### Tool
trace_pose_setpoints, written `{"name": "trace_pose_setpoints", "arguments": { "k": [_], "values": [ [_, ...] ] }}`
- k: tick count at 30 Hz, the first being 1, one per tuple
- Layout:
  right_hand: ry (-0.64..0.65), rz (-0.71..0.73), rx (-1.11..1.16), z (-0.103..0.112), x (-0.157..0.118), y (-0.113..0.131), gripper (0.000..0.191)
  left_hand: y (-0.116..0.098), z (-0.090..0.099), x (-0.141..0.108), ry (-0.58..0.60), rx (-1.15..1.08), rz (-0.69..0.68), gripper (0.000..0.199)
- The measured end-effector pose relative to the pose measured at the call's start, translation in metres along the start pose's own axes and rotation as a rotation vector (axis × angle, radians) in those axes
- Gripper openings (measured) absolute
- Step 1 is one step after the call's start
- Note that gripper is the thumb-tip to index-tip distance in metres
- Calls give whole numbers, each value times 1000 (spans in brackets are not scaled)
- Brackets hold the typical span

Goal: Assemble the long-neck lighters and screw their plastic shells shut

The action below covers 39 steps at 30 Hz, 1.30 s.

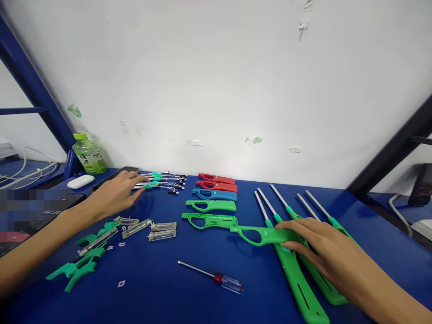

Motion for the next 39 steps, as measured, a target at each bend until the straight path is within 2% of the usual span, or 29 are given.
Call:
{"name": "trace_pose_setpoints", "arguments": {
  "k": [3,6,10,13,16,18,21,25,30,34,37,39],
  "values": [
    [67,24,26,2,-4,-7,23,5,-6,2,24,-7,-2,39],
    [156,28,63,-4,5,-5,22,10,-15,5,52,-29,-14,38],
    [234,26,95,-14,31,11,34,20,-26,8,93,-76,-40,38],
    [262,24,81,-23,55,29,35,26,-31,9,111,-105,-55,39],
    [318,41,42,-40,80,46,31,26,-31,9,124,-120,-74,39],
    [360,45,-4,-53,93,54,34,25,-31,9,130,-129,-88,38],
    [417,34,-67,-68,105,59,37,24,-33,7,134,-150,-100,38],
    [460,13,-91,-76,108,60,37,26,-33,3,114,-193,-112,39],
    [418,10,-16,-75,103,55,36,28,-18,-2,15,-217,-86,38],
    [264,9,49,-53,97,57,35,25,7,-12,-100,-224,-81,36],
    [153,0,63,-27,76,71,45,16,34,-31,-197,-237,-86,32],
    [125,10,73,-17,48,86,38,5,53,-54,-251,-258,-88,30]
  ]
}}
Point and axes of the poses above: each hand's wrist, its own x-axis towards the middle knuckle, its own z-axis out of the back of the hand, y = z × x, the point moved 1 cm from there along x, towards the middle knuckle, and after that the axes turned 13 degrees about x, right-handed, at the moved point
